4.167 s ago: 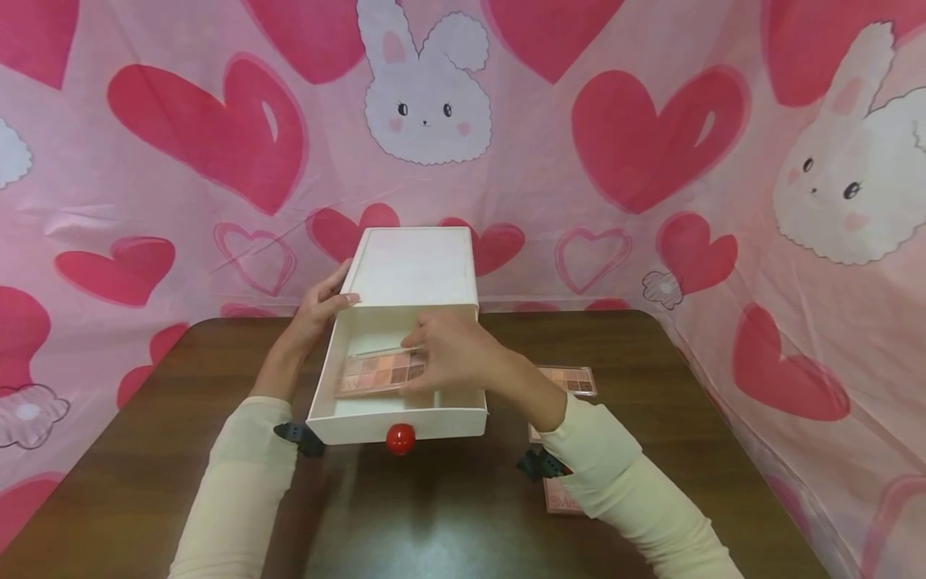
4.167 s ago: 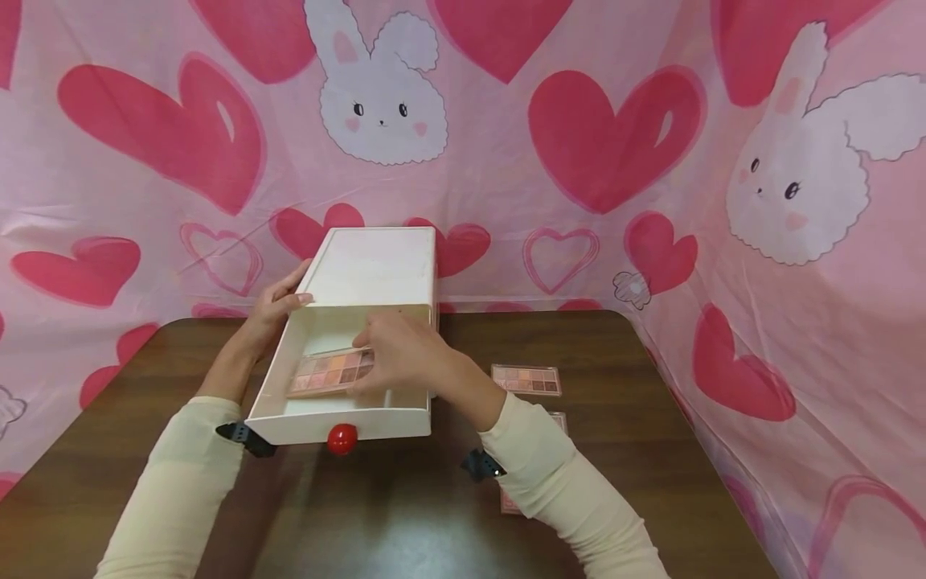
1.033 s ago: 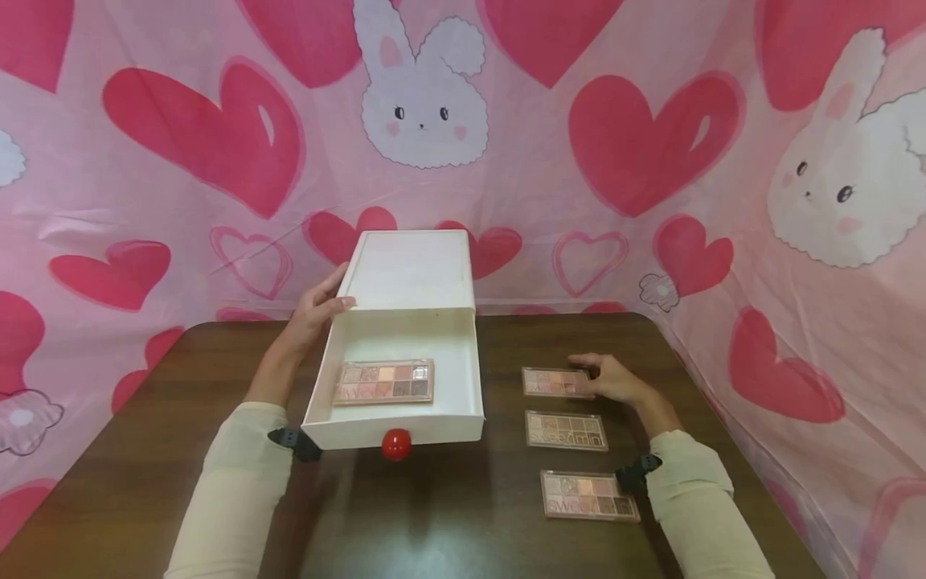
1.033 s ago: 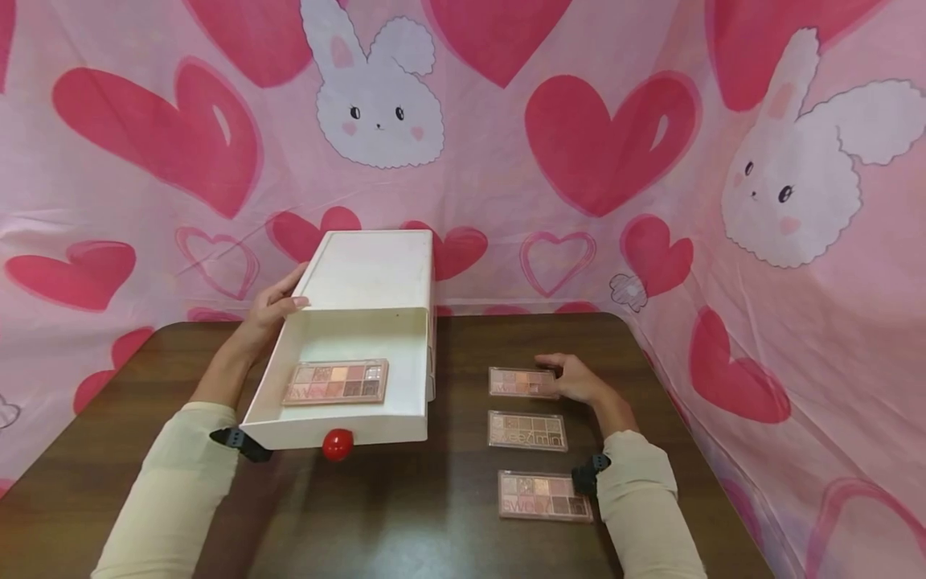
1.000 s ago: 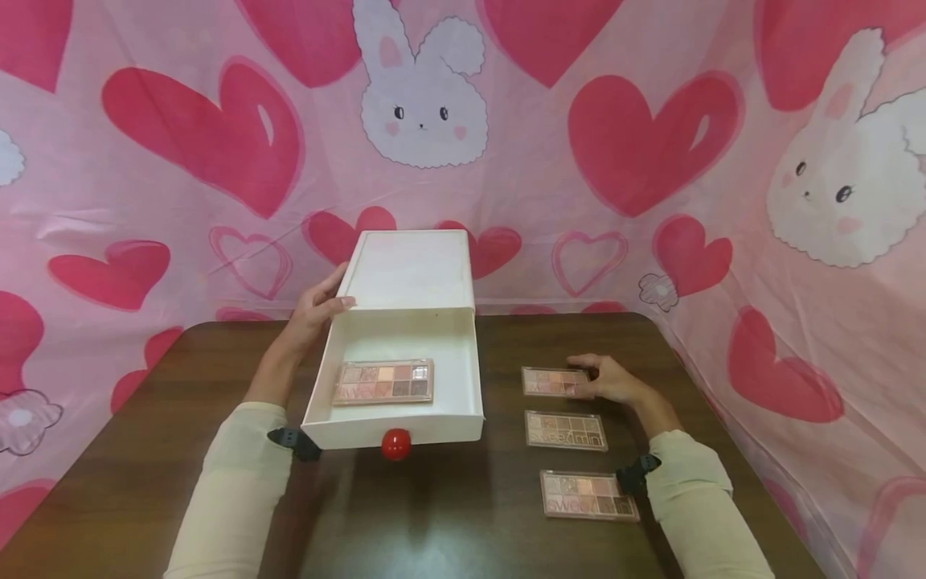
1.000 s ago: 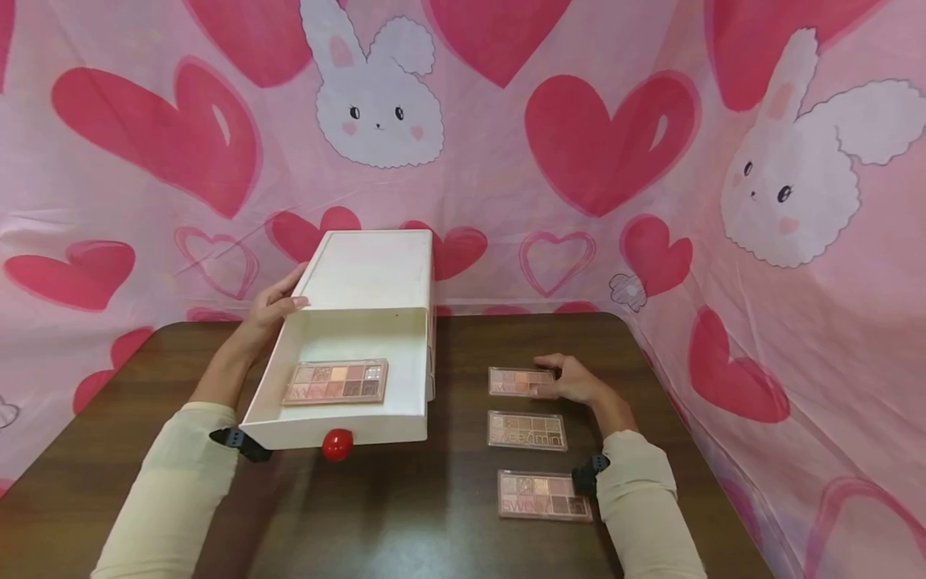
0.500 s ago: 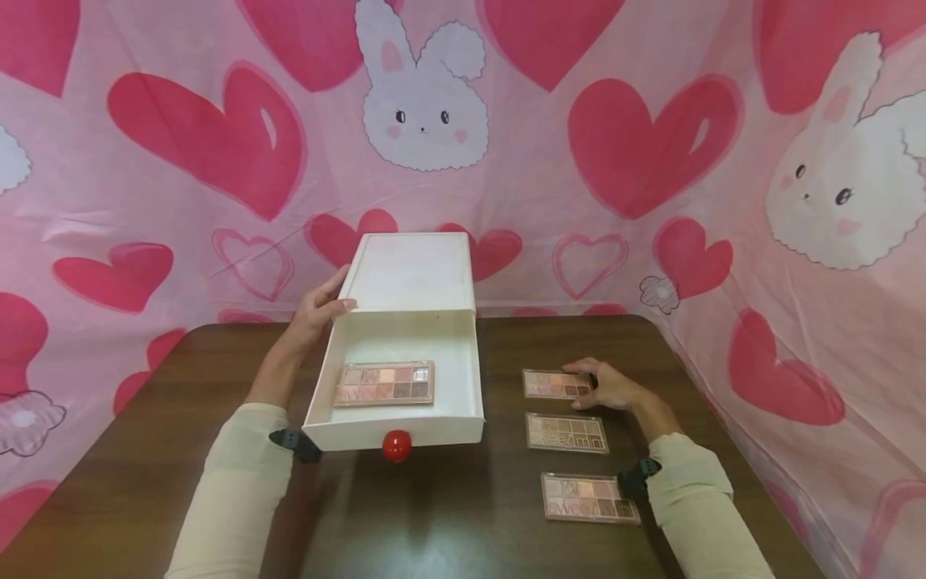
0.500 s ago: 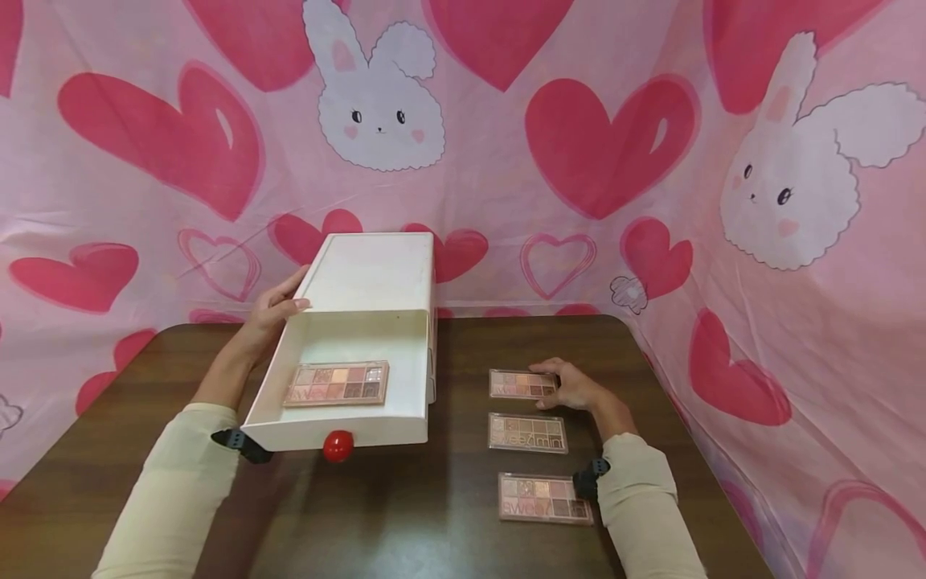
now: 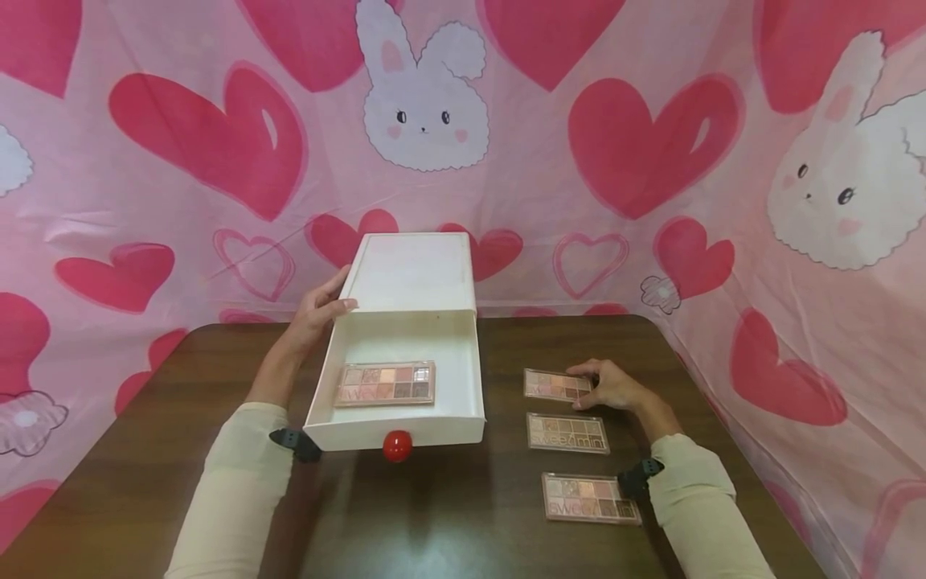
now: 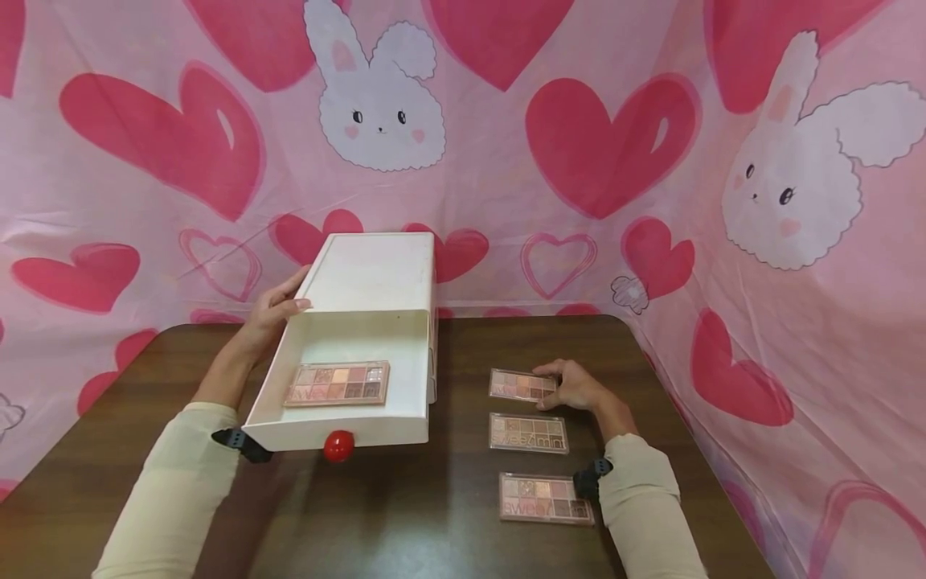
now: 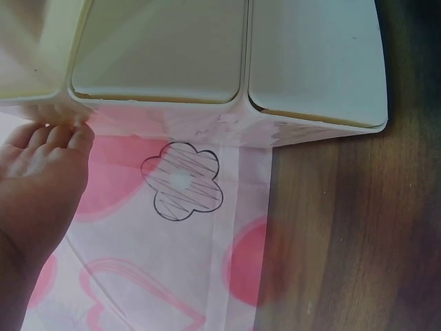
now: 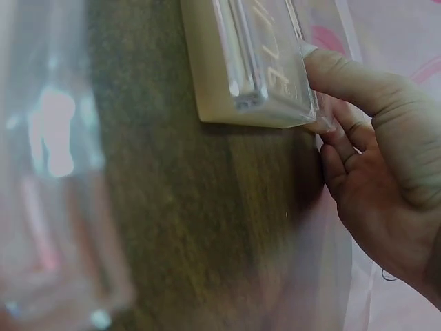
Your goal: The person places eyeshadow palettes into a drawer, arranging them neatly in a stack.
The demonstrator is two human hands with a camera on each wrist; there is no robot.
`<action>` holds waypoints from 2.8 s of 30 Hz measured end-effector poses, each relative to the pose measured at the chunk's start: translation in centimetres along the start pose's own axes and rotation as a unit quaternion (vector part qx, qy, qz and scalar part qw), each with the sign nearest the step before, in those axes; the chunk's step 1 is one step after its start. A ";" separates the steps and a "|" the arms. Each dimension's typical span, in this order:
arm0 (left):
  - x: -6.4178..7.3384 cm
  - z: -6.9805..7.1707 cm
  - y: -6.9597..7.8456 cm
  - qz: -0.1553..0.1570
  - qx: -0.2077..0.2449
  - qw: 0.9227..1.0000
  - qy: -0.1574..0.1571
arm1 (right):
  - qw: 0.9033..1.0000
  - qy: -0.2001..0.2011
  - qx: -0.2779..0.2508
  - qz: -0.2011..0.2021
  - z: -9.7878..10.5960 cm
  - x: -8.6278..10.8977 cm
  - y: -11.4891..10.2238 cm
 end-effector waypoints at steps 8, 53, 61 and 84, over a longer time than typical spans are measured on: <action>0.1 0.0 -0.1 -0.002 -0.007 1.000 0.002 | 1.000 0.007 0.002 -0.001 -0.1 0.1 -0.1; 0.1 0.0 -0.1 0.011 0.001 1.000 0.002 | 0.987 0.030 0.017 0.159 2.1 3.3 -15.6; 0.1 0.0 -0.1 0.010 0.002 1.000 0.003 | 0.973 0.026 0.058 0.221 2.2 4.7 -19.7; 0.0 -0.1 -0.2 0.006 0.016 1.000 0.004 | 0.970 -0.001 0.065 0.235 -0.7 4.6 -25.2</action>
Point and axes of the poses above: each hand's wrist, its own x-axis away from the middle knuckle, its own z-axis out of the back of the hand, y = z × x, the point moved 9 cm from there along -x, towards the middle knuckle, and after that the axes turned 11 degrees about -x, right-handed, at the moved point
